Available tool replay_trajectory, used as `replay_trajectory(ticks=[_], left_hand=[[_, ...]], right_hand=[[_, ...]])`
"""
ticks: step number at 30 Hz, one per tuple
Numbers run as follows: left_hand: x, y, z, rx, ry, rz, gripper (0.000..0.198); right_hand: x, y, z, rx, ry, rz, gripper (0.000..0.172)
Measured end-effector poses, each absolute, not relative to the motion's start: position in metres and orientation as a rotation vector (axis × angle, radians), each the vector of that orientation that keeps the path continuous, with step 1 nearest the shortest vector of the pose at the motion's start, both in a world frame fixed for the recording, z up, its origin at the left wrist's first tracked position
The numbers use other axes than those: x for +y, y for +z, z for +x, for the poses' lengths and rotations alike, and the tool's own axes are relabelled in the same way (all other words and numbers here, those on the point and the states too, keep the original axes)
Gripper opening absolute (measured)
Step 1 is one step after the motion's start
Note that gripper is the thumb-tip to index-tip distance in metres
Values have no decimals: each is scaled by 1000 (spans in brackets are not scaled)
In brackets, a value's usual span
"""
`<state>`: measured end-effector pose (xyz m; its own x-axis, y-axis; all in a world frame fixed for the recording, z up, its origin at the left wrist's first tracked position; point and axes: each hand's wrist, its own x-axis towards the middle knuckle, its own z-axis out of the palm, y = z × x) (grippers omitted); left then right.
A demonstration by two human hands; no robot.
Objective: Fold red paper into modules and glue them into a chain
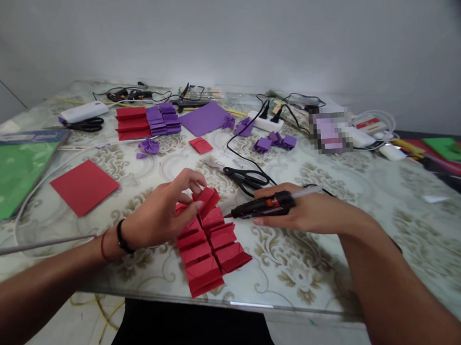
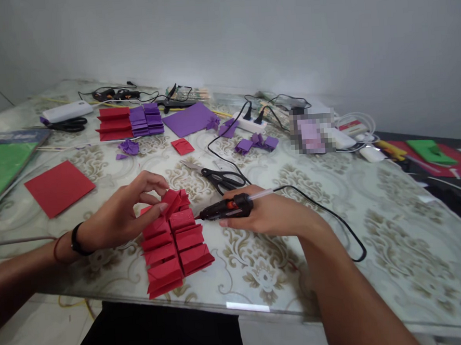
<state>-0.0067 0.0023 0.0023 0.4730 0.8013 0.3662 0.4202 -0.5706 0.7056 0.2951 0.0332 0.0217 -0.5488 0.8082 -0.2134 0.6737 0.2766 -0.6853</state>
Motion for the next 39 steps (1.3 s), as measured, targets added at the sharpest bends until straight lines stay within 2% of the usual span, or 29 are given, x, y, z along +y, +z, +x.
replay_trajectory(ticks=[3,6,10,12,14,15,19,21,25,28,39], left_hand=[[3,2,-6,1015,929,2211,27],[2,1,-7,1040,912,2235,28],[0,1,-8,1079,873,2256,28],[0,1,-8,1096,853,2288,28],[1,0,-8,1108,849,2331,29],[1,-1,-8,1113,849,2347,29],[1,-2,-7,1126,841,2365,30],[1,-2,-7,1126,826,2364,30],[1,-2,-6,1135,813,2354,29],[0,-1,-6,1147,798,2383,28],[0,-4,-4,1118,786,2561,28]], right_hand=[[31,29,301,-2422,1044,-1428,44],[33,34,309,-2446,835,-1503,47],[44,29,318,-2411,518,-1529,37],[53,22,322,-2455,322,-1561,25],[60,16,327,-2528,234,-1660,14],[62,15,329,-2564,234,-1704,15],[47,17,330,-2594,152,-1669,41],[27,21,318,-2520,29,-1532,36],[-20,16,273,-2628,342,-1082,34],[-42,3,248,-2613,469,-908,31],[-51,-26,240,-2434,393,-836,23]])
